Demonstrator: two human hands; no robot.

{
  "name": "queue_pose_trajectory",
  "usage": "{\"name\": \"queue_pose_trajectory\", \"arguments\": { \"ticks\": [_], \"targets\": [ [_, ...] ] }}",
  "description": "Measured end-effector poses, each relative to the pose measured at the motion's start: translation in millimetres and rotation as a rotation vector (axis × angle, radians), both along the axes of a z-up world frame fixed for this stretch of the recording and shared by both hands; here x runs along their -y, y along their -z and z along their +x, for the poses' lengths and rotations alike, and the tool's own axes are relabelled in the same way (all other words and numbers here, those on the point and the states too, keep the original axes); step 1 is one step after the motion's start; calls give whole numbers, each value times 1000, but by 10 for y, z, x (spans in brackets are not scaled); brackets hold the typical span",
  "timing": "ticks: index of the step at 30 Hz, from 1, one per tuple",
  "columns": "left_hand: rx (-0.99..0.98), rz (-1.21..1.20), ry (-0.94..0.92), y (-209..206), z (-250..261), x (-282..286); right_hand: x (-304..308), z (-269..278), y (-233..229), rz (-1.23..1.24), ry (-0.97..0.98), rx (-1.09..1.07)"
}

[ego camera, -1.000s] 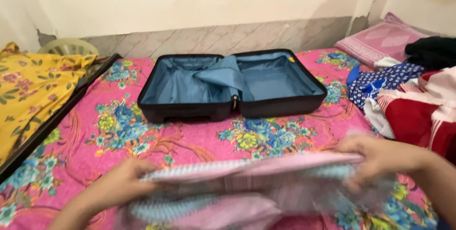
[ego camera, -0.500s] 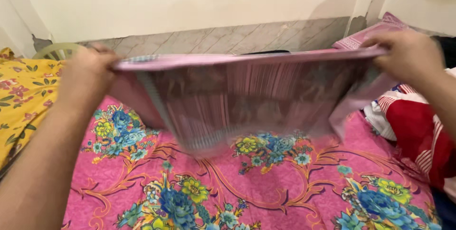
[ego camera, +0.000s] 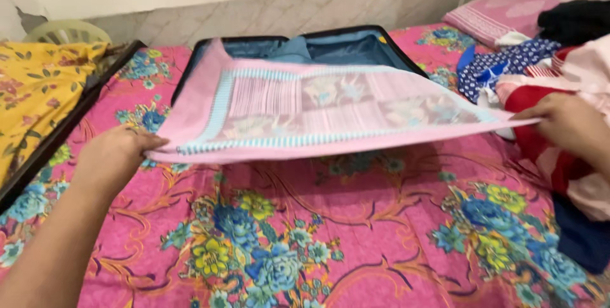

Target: The person opens an empty hard-shell suitcase on a bed, folds a patterned cloth and a larger red and white patterned towel, and then places both folded items into the suitcase.

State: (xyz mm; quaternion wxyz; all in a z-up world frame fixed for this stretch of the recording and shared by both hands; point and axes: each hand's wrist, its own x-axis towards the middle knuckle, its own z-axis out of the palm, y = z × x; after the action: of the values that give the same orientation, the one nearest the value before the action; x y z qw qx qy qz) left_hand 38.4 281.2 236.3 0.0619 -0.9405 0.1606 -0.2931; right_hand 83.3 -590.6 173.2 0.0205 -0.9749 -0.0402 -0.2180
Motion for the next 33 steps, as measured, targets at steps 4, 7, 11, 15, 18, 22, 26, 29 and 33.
{"name": "queue_pose_trajectory", "arguments": {
  "ticks": [4,7,11,15,18,22,26,29,33],
  "targets": [
    [-118,24,32,631,-80,-135,-161,-223,581,-34,-190,-37],
    [-545,-288,-291,1110,-278,-91,-165,-353,1214,382,-30,-340],
    [-504,131,-164,1458,-587,-65,-120,-638,1639,258,-116,-435],
    [-681,108,-178,1513,-861,-111,-58,-870,1624,205,124,-710],
    [-785,112,-177,1513,-1011,-238,57,-958,1604,191,166,-754],
    [-1280,-1022,-419,1791,-1138,-403,62,-1050,1535,98,199,-858],
    [-904,-74,66,1689,-1030,-28,-522,-1069,1364,-69,23,-998],
    [-716,-281,103,1778,-774,1105,-1803,-946,1323,-3,-293,-834],
    [-533,-261,252,2119,-709,2585,-3816,-1184,1526,333,-633,-360]
  ]
}}
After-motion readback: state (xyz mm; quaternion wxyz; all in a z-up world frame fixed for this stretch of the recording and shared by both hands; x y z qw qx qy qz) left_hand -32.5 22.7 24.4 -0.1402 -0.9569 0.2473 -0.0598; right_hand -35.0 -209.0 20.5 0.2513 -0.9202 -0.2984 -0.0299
